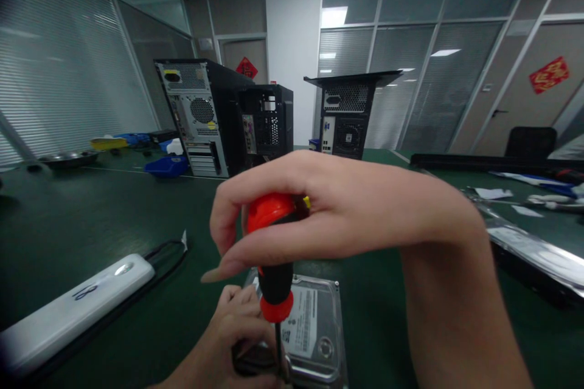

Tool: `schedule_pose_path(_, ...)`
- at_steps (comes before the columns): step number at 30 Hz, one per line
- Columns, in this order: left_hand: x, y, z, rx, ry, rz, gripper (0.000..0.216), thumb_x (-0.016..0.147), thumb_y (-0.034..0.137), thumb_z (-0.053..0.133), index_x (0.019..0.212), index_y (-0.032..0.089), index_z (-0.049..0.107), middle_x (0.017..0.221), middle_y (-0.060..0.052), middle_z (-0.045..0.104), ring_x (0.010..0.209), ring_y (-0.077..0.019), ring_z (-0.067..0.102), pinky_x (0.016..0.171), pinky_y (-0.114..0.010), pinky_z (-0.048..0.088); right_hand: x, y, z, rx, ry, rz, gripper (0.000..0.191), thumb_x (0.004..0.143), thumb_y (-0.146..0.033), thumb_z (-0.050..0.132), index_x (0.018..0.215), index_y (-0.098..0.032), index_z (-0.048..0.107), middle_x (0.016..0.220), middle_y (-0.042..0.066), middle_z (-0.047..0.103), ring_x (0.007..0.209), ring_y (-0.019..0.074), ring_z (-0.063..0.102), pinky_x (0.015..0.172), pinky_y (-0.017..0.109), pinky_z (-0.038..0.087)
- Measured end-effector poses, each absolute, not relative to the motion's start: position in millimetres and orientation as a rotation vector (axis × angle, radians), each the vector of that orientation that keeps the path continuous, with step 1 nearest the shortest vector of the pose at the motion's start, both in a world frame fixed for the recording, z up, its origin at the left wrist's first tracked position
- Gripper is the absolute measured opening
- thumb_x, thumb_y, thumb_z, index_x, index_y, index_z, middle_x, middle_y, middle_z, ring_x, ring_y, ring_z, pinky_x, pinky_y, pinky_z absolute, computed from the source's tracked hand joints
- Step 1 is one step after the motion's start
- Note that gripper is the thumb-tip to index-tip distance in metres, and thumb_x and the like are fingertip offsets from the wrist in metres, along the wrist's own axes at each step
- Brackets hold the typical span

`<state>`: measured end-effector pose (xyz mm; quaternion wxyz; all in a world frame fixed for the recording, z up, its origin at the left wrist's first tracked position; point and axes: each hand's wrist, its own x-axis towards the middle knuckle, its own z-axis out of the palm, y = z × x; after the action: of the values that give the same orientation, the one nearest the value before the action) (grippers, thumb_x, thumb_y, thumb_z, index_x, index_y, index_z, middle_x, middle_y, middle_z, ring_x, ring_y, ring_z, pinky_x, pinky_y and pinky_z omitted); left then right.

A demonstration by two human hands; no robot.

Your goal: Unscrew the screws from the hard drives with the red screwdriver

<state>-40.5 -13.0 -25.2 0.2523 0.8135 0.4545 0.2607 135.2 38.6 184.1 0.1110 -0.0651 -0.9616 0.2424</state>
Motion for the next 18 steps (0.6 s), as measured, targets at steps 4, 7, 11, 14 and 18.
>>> schedule_pose_path(4,-41,-13,-24,2.249,1.239,0.678,0.022,0.061,0.041,0.084,0.075,0.028,0.072,0.089,0.004,0.070,0.092,-0.0220,0.052,0.077,-0.032,0.023,135,38,182,-0.229,-2.829,0.806,0.017,0.089,-0.024,0.060,0.078,-0.011,0.060,0.072,-0.004,0.059,0.064,0.0034,0.056,0.054,0.010,0.042)
schedule_pose_path(7,-43,-13,-23,2.265,1.221,0.618,0.021,0.065,0.042,0.082,0.079,0.029,0.073,0.091,0.002,0.069,0.092,-0.0220,0.052,0.077,-0.033,0.024,138,38,180,-0.273,-2.784,0.909,0.019,0.090,-0.031,0.057,0.080,-0.014,0.057,0.072,-0.003,0.058,0.062,0.0052,0.054,0.051,0.013,0.041)
schedule_pose_path(11,-45,-12,-26,2.279,1.203,0.660,0.020,0.064,0.040,0.082,0.077,0.029,0.072,0.088,0.003,0.068,0.089,-0.0208,0.052,0.077,-0.032,0.024,143,37,180,-0.323,-2.739,0.918,0.016,0.094,-0.027,0.047,0.093,-0.014,0.056,0.083,0.000,0.060,0.074,0.0088,0.057,0.062,0.017,0.046)
schedule_pose_path(14,-45,-12,-29,2.287,1.190,0.693,0.020,0.064,0.040,0.082,0.078,0.029,0.072,0.088,0.003,0.067,0.089,-0.0207,0.052,0.076,-0.032,0.024,144,38,181,-0.270,-2.732,0.934,0.014,0.094,-0.017,0.044,0.099,-0.011,0.056,0.088,0.002,0.061,0.079,0.0087,0.057,0.069,0.016,0.047)
schedule_pose_path(18,-45,-11,-30,2.299,1.171,0.732,0.021,0.064,0.041,0.082,0.079,0.030,0.072,0.086,0.003,0.067,0.089,-0.0212,0.052,0.076,-0.032,0.023,143,42,182,-0.089,-2.768,0.859,0.018,0.094,-0.021,0.049,0.097,-0.007,0.060,0.089,0.003,0.063,0.080,0.0088,0.060,0.073,0.015,0.048)
